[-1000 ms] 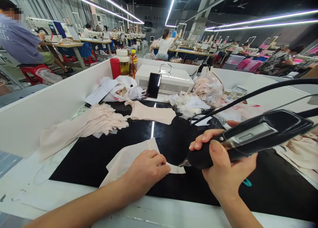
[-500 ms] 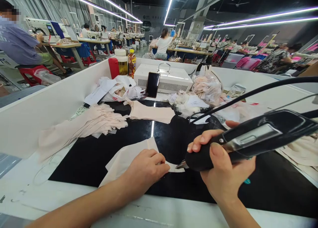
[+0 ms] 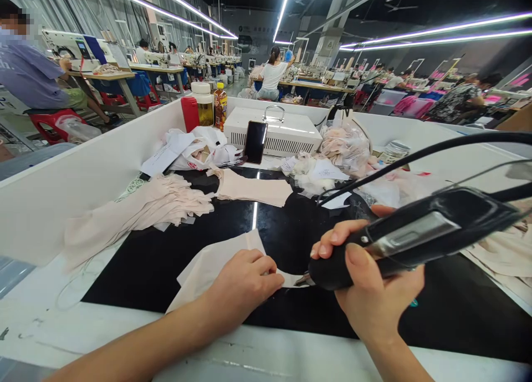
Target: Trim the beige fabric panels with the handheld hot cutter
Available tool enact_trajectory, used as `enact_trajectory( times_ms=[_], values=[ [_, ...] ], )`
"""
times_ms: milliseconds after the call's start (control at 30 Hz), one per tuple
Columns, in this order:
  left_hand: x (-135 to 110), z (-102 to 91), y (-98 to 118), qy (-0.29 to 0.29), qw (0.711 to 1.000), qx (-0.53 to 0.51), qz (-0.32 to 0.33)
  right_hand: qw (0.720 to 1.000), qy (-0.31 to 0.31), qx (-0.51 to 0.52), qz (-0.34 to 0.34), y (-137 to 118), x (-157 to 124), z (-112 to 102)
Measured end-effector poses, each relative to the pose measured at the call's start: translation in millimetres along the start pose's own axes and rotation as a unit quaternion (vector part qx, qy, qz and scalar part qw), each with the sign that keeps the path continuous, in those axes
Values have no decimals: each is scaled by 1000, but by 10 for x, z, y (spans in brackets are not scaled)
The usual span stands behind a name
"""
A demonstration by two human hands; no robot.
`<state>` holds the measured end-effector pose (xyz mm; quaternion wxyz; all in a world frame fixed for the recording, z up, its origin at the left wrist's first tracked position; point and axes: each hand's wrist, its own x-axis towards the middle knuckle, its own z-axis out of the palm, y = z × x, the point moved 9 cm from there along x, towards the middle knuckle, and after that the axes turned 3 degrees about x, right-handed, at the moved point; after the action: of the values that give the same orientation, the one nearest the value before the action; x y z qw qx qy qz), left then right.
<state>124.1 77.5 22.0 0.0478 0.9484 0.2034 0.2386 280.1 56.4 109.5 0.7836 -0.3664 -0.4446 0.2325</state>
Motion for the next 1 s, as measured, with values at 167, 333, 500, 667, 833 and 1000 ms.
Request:
enact_trajectory(
  times_ms=[167,333,500,667,833,1000],
  values=[
    [4,-7,4,5,1000,3,2,1000,22,-4,-18,-56,25,-130],
    [1,-40,-2,20,1000,-2,3,999,18,-16,-25,-50,8,-138],
    [-8,-20,-4,16,1000,-5,0,1000,1,-15,-24,-36,-6,-100],
    [27,-72,-17,15,999,-38,-5,999,-1,-16,-30,-21,-17,-84],
    [4,-349,-193,26,997,-67,-20,999,3,-28,-38,46,74,-168],
    [-203,-428,-412,-23,999,-17,-20,997,21,-40,-55,143,284,-287]
  ],
)
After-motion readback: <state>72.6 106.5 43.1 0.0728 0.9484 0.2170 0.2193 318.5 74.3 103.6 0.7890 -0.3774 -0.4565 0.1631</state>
